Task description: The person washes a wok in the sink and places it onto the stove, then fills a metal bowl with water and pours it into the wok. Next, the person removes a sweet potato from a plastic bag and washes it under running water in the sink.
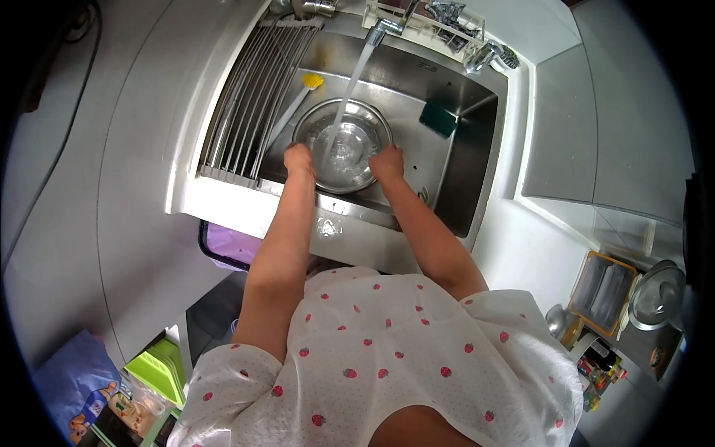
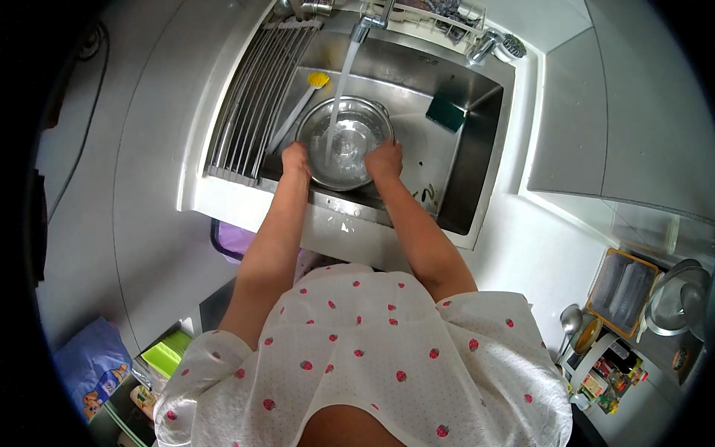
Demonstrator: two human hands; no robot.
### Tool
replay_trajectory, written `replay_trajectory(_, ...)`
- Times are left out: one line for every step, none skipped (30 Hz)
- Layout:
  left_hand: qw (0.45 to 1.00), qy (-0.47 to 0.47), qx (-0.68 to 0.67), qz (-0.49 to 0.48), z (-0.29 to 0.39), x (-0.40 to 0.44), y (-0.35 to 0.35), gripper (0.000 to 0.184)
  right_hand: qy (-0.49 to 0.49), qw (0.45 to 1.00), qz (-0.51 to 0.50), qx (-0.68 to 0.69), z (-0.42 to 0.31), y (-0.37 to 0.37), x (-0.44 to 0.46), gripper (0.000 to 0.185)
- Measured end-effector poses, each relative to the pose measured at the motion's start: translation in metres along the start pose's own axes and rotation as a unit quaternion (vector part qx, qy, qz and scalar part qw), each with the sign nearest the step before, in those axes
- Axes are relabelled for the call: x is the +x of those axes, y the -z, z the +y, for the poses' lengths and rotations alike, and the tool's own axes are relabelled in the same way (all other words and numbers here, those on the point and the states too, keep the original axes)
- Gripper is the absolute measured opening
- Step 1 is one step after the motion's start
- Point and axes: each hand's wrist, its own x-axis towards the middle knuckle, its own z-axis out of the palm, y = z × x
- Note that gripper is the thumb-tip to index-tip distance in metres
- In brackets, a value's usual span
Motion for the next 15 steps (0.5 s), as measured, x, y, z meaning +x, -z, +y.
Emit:
replay_trajectory(1.000, -0.005, -0.004, -0.011, -0.001, 0.002, -0.001, 0.045, 0.003, 1.000, 0.003, 0.007, -0.001, 0.001, 0.000, 0.041)
replay_trajectory(1.000, -0.007, -0.005, -0.012, -0.001, 0.004, -0.002, 0.045, 0.004, 1.000, 0.004, 0.008, -0.001, 0.002, 0.000, 0.041)
replay_trajectory(1.000, -0.006, -0.013, -0.025, 0.000, 0.004, -0.003, 0.047, 0.008, 1.000, 0.000, 0.007, -0.001, 0.002, 0.000, 0.041)
replay_trajectory(0.999, -0.004, -0.022, -0.037, 0.001, 0.003, -0.004, 0.049, 0.011, 1.000, -0.004, 0.005, -0.001, 0.003, -0.001, 0.041)
replay_trajectory(0.999, -0.004, -0.021, -0.037, 0.001, 0.002, -0.005, 0.049, 0.011, 1.000, -0.004, 0.006, 0.002, -0.001, 0.003, 0.041)
replay_trajectory(0.998, -0.026, -0.038, -0.031, 0.002, -0.002, -0.007, 0.034, 0.016, 1.000, 0.006, -0.006, 0.003, -0.005, 0.007, 0.042)
replay_trajectory(0.997, -0.048, -0.054, -0.025, 0.004, -0.006, -0.008, 0.023, 0.021, 0.999, 0.015, -0.019, 0.005, -0.009, 0.009, 0.043)
replay_trajectory(0.997, -0.047, -0.053, -0.024, 0.007, -0.009, -0.008, 0.023, 0.021, 1.000, 0.014, -0.018, 0.009, -0.012, 0.012, 0.043)
replay_trajectory(0.997, -0.053, -0.044, -0.018, 0.009, -0.011, -0.009, 0.024, 0.015, 1.000, 0.010, -0.006, 0.007, -0.008, 0.011, 0.043)
replay_trajectory(0.998, -0.059, -0.034, -0.013, 0.011, -0.014, -0.008, 0.026, 0.009, 1.000, 0.005, 0.007, 0.005, -0.005, 0.008, 0.044)
replay_trajectory(0.998, -0.059, -0.033, -0.012, 0.012, -0.017, -0.009, 0.026, 0.008, 1.000, 0.004, 0.007, 0.003, -0.003, 0.006, 0.044)
replay_trajectory(0.997, -0.066, -0.026, -0.001, 0.021, -0.032, -0.010, 0.026, 0.007, 1.000, 0.010, 0.015, 0.001, -0.001, 0.004, 0.043)
replay_trajectory(0.997, -0.074, -0.019, 0.009, 0.024, -0.039, -0.011, 0.027, 0.006, 1.000, 0.015, 0.024, 0.000, 0.001, 0.003, 0.043)
replay_trajectory(0.997, -0.074, -0.019, 0.009, 0.024, -0.038, -0.011, 0.027, 0.006, 1.000, 0.015, 0.023, -0.002, 0.002, 0.003, 0.043)
replay_trajectory(0.997, -0.078, -0.022, 0.012, 0.022, -0.035, -0.013, 0.024, 0.024, 1.000, 0.003, 0.018, -0.003, 0.004, 0.003, 0.042)
